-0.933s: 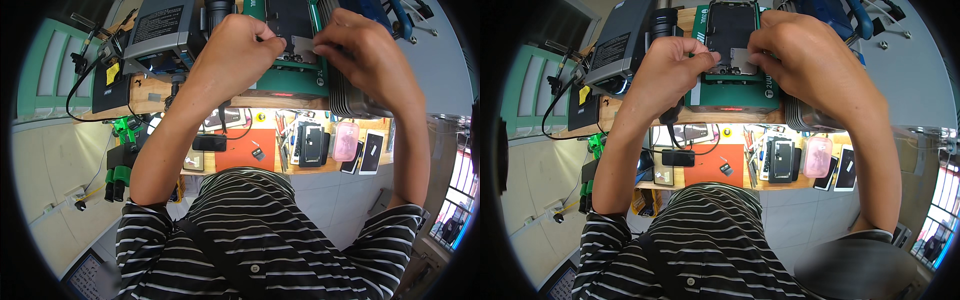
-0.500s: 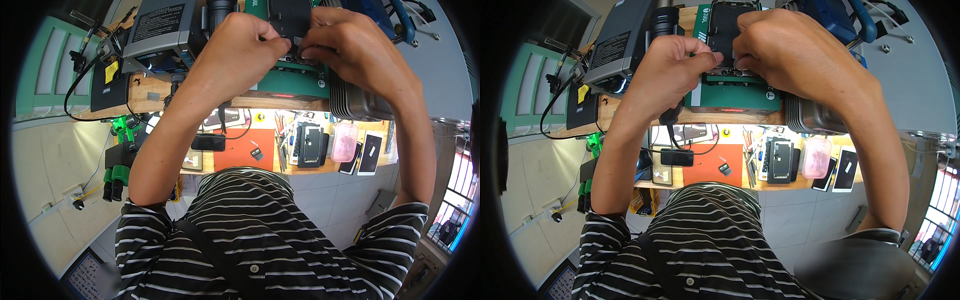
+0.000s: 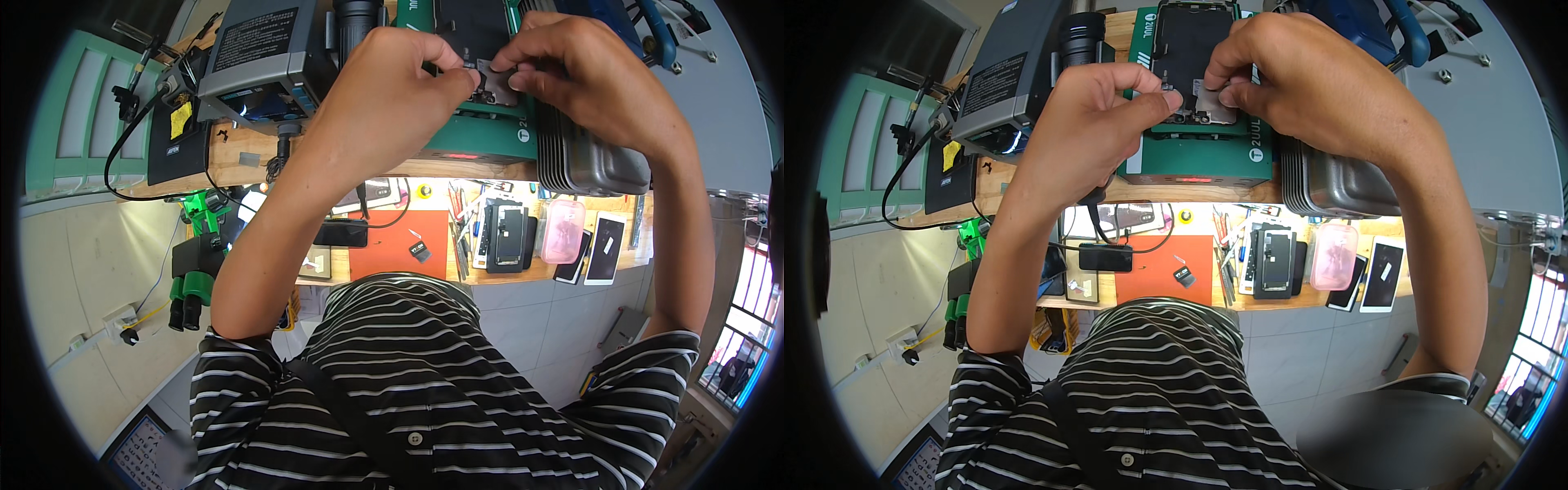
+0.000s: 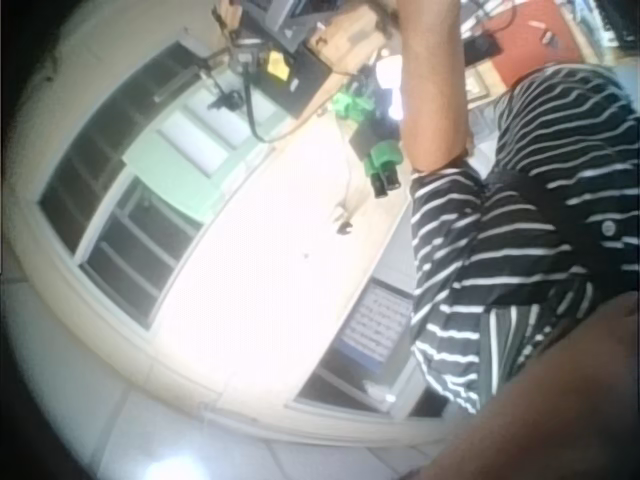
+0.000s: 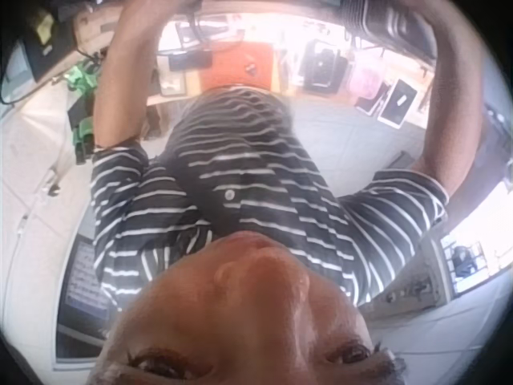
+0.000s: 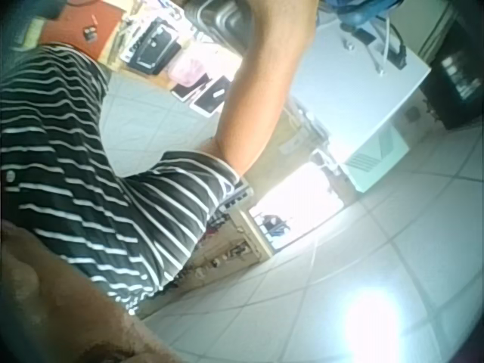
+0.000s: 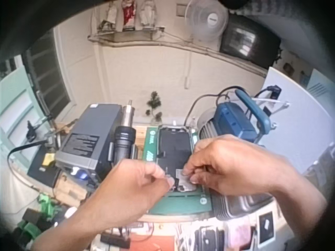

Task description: The person uses a hot air rework station to heat a small component on a circuit board, then removes it with tweezers. They place the board on a workbench and use a screwdriver to remove screws from a smartphone, then open the device and disconnect internal ribbon cables.

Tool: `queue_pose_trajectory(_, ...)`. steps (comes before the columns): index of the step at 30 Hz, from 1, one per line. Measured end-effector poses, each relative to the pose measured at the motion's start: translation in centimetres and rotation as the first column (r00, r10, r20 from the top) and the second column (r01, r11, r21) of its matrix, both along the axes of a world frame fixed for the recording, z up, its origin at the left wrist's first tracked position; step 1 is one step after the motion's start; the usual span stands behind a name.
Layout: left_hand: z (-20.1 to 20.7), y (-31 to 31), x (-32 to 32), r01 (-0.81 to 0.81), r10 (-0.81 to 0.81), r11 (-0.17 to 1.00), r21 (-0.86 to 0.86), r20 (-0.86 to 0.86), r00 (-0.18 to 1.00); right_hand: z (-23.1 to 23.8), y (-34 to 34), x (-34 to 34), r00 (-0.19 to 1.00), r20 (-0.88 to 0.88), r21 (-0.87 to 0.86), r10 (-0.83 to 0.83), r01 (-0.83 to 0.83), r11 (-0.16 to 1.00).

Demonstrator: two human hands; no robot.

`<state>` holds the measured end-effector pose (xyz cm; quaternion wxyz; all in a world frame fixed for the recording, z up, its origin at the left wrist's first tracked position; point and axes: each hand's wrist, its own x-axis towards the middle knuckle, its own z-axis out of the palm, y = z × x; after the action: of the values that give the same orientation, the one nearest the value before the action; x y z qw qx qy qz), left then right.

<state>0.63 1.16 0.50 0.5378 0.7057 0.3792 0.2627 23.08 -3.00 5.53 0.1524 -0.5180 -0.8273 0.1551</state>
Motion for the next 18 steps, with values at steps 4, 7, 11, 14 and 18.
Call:
queue_pose_trajectory(4, 0.1, 0.0, 0.1, -0.015, 0.015, 1.0, -0.023, -0.009, 1.0, 0.0, 0.1, 0.1, 1.0, -0.023, -0.009, 0.012, -0.012, 1.0)
queue_pose_trajectory(7, 0.6, 0.1, 0.1, -0.048, 0.047, 0.998, -0.051, -0.02, 0.999, 0.0, 0.1, -0.3, 0.999, 0.045, 0.059, 0.016, -0.019, 0.998)
queue_pose_trajectory(11, 0.7, 0.7, 0.2, -0.026, 0.023, 0.997, -0.077, -0.041, 0.999, -0.2, -0.2, 0.3, 0.99, 0.132, 0.19, 0.048, -0.072, 0.979)
queue_pose_trajectory(14, 0.4, 1.0, 0.0, -0.014, 0.012, 0.996, -0.091, -0.029, 1.0, 1.9, -1.8, -1.8, 0.981, 0.162, 0.171, -0.104, 0.076, 0.982)
queue_pose_trajectory(18, -0.5, 0.4, -0.3, -0.093, 0.101, 0.991, 0.093, -0.081, 0.992, 1.0, -7.9, -4.8, 0.979, -0.14, 0.204, -0.15, 0.176, 0.963)
